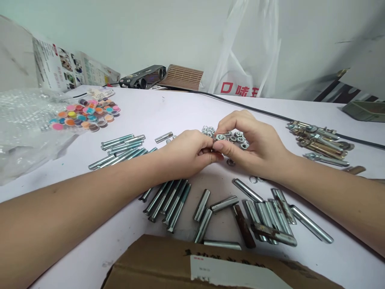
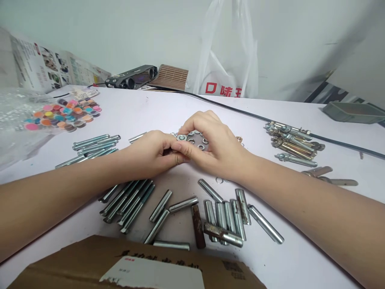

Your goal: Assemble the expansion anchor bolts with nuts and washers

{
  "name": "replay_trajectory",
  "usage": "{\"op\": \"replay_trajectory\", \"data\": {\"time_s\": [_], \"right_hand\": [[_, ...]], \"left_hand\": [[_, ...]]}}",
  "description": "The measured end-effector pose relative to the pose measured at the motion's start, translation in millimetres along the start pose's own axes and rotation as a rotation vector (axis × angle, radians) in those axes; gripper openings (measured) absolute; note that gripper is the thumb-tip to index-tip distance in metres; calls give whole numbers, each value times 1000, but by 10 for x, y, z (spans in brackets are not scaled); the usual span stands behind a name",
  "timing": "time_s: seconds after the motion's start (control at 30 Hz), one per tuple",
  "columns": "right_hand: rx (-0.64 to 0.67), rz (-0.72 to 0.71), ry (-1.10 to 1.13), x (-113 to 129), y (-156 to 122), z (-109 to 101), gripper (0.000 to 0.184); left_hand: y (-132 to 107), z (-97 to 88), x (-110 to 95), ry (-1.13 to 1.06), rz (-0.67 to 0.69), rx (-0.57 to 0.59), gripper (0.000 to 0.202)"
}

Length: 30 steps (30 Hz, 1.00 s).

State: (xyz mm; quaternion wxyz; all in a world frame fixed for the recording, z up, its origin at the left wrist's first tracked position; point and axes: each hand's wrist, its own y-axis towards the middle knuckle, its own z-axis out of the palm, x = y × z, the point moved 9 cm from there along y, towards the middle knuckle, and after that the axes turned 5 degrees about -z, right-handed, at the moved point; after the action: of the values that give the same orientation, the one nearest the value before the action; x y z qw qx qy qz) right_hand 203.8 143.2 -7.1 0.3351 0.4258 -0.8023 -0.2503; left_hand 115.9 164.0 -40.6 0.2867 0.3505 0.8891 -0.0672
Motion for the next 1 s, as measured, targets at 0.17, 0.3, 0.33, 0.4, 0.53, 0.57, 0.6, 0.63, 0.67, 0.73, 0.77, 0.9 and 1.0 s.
{"op": "replay_trajectory", "data": {"time_s": [0.17, 0.3, 0.33, 0.4, 0.53, 0.57, 0.6, 0.63, 0.67, 0.73, 0.77, 0.9, 1.0], "right_hand": [[-7, 56, 30, -56, -22, -19, 44], [-38, -91, 17, 132, 14, -68, 18], [-81, -104, -5, 152, 15, -112, 8], [-186, -83, -44, 143, 4, -212, 16], [-220, -23, -19, 98, 0, -244, 9], [-166, -38, -5, 115, 12, -196, 17], [-108, -66, 4, 145, 22, -146, 23], [-60, -101, 6, 180, 25, -107, 25], [-48, -129, 1, 207, 22, -99, 23], [-122, -129, -20, 205, 5, -173, 25], [-181, -109, -28, 186, -8, -230, 30], [-224, -34, -6, 126, -26, -277, 24], [-26, -33, -5, 138, -7, -103, 30]], "left_hand": [[2, -26, 0, 22, -10, -27, 37], [4, -12, 3, 4, -13, -6, 34], [4, -4, 4, 1, -13, 5, 32], [5, 6, 16, -6, -21, 20, 32], [4, 21, 50, -15, -61, 35, 34], [3, 25, 51, -17, -64, 38, 33], [2, 26, 52, -16, -67, 39, 33], [2, 27, 51, -13, -67, 40, 34], [2, 29, 47, -12, -63, 43, 34], [3, 39, 50, -19, -63, 60, 33], [4, 45, 55, -27, -65, 70, 31], [5, 36, 64, -34, -62, 65, 33], [2, 26, 64, -36, -59, 53, 34]]}}
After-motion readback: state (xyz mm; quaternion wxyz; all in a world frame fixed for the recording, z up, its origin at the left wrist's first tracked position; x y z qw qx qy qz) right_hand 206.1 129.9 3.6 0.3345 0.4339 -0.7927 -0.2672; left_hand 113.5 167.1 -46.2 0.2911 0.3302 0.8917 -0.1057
